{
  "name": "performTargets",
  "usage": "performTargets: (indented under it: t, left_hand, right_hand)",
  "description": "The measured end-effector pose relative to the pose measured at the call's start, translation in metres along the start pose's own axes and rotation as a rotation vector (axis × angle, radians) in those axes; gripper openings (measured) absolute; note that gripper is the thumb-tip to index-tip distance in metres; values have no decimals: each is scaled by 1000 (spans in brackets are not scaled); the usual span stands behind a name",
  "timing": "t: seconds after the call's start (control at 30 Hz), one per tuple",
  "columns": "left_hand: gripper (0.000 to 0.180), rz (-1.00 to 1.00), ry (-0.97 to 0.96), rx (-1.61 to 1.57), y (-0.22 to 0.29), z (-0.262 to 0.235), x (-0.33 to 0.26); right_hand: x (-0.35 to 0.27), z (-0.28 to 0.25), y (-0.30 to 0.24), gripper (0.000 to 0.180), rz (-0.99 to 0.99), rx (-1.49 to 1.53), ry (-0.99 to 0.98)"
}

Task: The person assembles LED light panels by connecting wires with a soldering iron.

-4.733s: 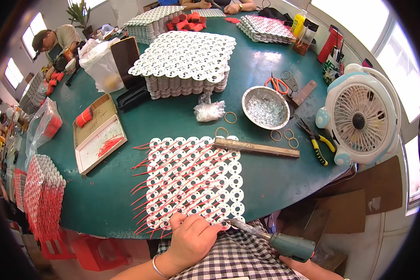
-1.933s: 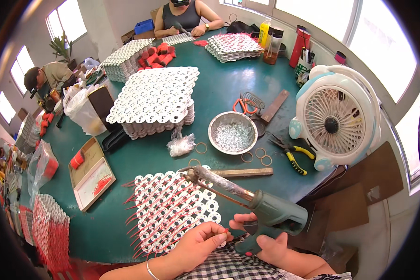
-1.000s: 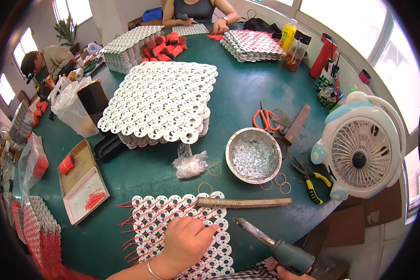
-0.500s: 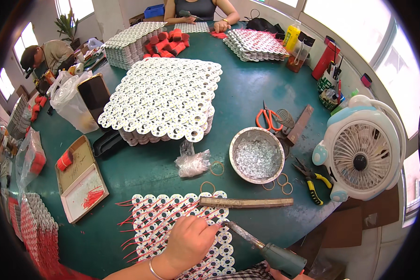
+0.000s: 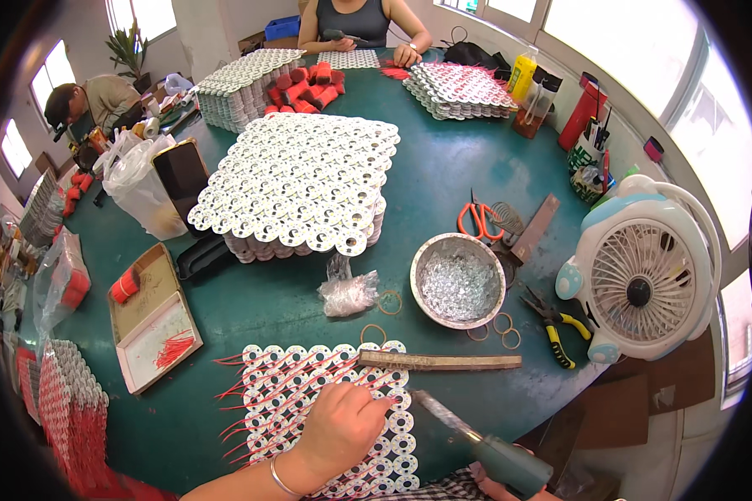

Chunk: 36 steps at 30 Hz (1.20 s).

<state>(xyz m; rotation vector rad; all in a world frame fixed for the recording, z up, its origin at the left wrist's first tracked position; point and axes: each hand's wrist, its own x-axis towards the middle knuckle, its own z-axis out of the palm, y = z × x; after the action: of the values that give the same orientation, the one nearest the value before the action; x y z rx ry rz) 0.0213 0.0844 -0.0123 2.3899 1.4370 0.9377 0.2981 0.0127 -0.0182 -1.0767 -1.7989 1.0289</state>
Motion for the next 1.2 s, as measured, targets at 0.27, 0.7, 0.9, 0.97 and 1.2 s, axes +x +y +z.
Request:
performTargets:
  t: [0.27, 0.7, 0.9, 0.97, 1.2]
  left_hand:
    - [20, 12, 19, 33, 4, -3, 2]
    - [10, -9, -20, 37, 12, 1, 3]
    - [8, -5, -18, 25, 11, 3, 3]
    - [8, -5, -19, 23, 11, 4, 2]
    - [10, -7, -46, 32, 10, 4, 2]
  right_hand:
    - [-6, 3, -11, 42, 318, 355, 177]
    - [-14, -6, -12, 44, 329, 121, 9]
    - [-11, -5, -10, 43, 214, -117, -52]
    - [-11, -3, -9, 41, 167, -193, -48]
    - [-12, -1, -8, 38, 195, -225, -16]
